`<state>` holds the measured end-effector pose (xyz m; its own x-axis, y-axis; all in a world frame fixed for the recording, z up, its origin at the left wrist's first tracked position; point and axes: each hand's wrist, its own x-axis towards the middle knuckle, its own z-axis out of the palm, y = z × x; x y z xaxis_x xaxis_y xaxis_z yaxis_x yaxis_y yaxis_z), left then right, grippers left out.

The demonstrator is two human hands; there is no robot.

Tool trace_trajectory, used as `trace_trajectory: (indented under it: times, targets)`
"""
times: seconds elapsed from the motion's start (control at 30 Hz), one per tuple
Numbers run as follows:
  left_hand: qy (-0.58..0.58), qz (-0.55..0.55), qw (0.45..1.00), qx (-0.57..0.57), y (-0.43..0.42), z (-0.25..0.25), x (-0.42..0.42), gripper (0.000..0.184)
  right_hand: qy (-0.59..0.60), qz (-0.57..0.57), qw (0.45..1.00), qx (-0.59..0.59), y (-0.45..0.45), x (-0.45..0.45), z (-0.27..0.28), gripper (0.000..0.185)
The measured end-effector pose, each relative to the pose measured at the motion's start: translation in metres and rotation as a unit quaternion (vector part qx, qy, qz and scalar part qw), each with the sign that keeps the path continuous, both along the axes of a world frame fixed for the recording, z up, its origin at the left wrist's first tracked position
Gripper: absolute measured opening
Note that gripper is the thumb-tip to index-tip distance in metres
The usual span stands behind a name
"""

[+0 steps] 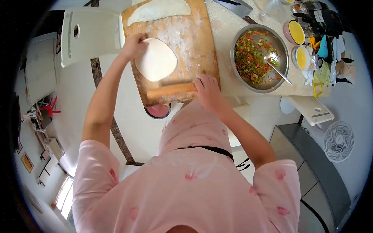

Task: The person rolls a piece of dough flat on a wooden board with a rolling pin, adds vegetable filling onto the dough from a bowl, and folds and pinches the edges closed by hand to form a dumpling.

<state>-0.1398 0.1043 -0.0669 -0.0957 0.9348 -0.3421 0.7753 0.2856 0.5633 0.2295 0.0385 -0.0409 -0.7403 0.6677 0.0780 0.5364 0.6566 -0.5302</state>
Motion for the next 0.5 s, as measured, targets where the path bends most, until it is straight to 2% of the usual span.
trace_trajectory:
  times: [0.03,0.13,0.17,0.27,0.3,0.37,0.43,0.5]
  targets:
    - [-0.017,0.078,0.995,-0.056,-0.003,0.007,-0.005,0.031,0.002,-0.007,1.000,-0.005,-0.008,0.005,-0.001,0.052]
    - [-0.022,0.155,0.987,-0.042,-0.047,-0.029,-0.018,0.034,0.018,-0.021,1.000,-0.009,-0.026,0.013,-0.001,0.051]
    - [-0.084,0.207,0.972,-0.074,-0.063,-0.031,-0.011,0.033,0.026,-0.027,0.999,-0.004,-0.026,0.012,-0.001,0.051]
    - [-0.244,0.359,0.891,-0.134,-0.130,-0.027,0.042,0.028,0.004,-0.033,0.999,0.002,-0.025,0.007,0.004,0.048]
    - [-0.322,0.404,0.846,-0.128,-0.159,-0.044,0.058,0.026,0.004,-0.033,0.999,0.001,-0.024,0.006,0.002,0.046]
    - [-0.390,0.493,0.771,-0.103,-0.186,-0.036,0.084,0.024,0.002,-0.027,1.000,0.000,-0.019,0.002,-0.006,0.044]
    - [-0.371,0.588,0.715,-0.071,-0.186,0.017,0.104,0.022,-0.019,-0.010,1.000,-0.011,-0.015,-0.006,-0.008,0.044]
    - [-0.144,0.503,0.851,0.045,-0.191,0.022,0.111,0.024,-0.026,0.004,1.000,-0.010,-0.013,-0.019,-0.013,0.042]
